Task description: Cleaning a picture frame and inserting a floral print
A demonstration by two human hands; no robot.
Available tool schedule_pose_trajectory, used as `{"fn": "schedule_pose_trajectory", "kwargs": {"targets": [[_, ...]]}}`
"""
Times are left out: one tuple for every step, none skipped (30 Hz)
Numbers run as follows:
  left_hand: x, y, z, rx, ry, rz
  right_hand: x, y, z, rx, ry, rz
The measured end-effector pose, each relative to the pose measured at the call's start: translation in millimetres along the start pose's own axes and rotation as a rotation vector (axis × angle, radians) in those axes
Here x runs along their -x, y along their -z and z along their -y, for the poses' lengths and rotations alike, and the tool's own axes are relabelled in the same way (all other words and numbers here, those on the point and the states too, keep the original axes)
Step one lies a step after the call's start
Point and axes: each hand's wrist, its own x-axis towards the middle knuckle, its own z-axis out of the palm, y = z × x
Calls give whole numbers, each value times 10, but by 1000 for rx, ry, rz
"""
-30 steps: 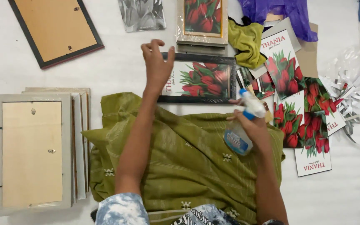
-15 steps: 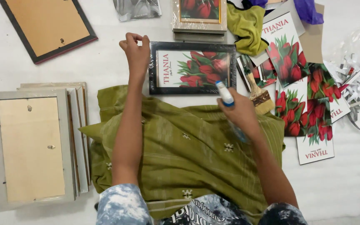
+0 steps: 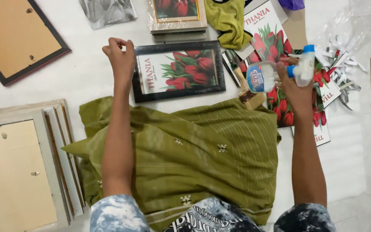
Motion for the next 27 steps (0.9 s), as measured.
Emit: {"fn": "schedule_pose_trajectory", "kwargs": {"targets": [[-9, -22, 36, -47, -21, 1, -79, -64, 18, -13, 57, 3], [-18, -37, 73, -94, -41, 2, -154, -133, 41, -26, 114, 7], [-1, -119, 162, -95, -42, -14, -232, -246, 67, -31, 125, 17], [8, -196, 251, -175, -39, 91, -310, -365, 99, 9, 213, 25], [-4, -257, 340, -255, -30, 192, -411, -506, 142, 47, 303, 37], [65, -426, 446, -258, -28, 170, -494, -701, 237, 38, 317, 51], [145, -578, 568, -382, -46, 368, -563, -910, 333, 40, 292, 135], [211, -730, 700, -505, -60, 567, -620, -1129, 430, 44, 267, 218], [340, -762, 538, -505, -44, 548, -667, -1424, 603, 41, 275, 241], [456, -798, 377, -505, -36, 715, -701, -1728, 777, 16, 429, 392], [533, -829, 205, -501, -35, 877, -735, -2044, 970, -13, 588, 539], [584, -975, 423, -501, -24, 855, -725, -2378, 1079, -20, 601, 558], [622, -1117, 641, -521, -168, 894, -699, -2713, 1192, -25, 624, 601], [651, -1260, 859, -541, -313, 932, -662, -3046, 1309, -30, 647, 643], [557, -1171, 895, -548, -307, 916, -653, -3354, 1319, -38, 659, 653], [465, -1081, 928, -552, -295, 865, -638, -3660, 1333, -61, 693, 649], [377, -989, 958, -557, -286, 815, -614, -3959, 1351, -84, 728, 643], [291, -897, 985, -564, -282, 799, -629, -4174, 1357, -92, 740, 651], [252, -812, 1020, -564, -268, 741, -620, -4371, 1336, 1, 647, 699], [217, -734, 1051, -564, -254, 682, -611, -4561, 1314, 95, 554, 745], [186, -661, 1067, -570, -252, 680, -607, -4644, 1305, 88, 555, 746], [158, -601, 1078, -571, -242, 626, -609, -4716, 1292, 114, 576, 745], [138, -582, 1076, -569, -243, 587, -636, -4745, 1254, 143, 587, 728], [121, -573, 1070, -573, -251, 600, -661, -4771, 1229, 141, 578, 714], [161, -610, 1064, -565, -252, 572, -675, -4750, 1156, 172, 568, 752], [203, -656, 1056, -556, -252, 544, -693, -4720, 1077, 202, 557, 791], [213, -709, 1030, -555, -271, 573, -721, -4488, 1056, 204, 537, 764]]}}
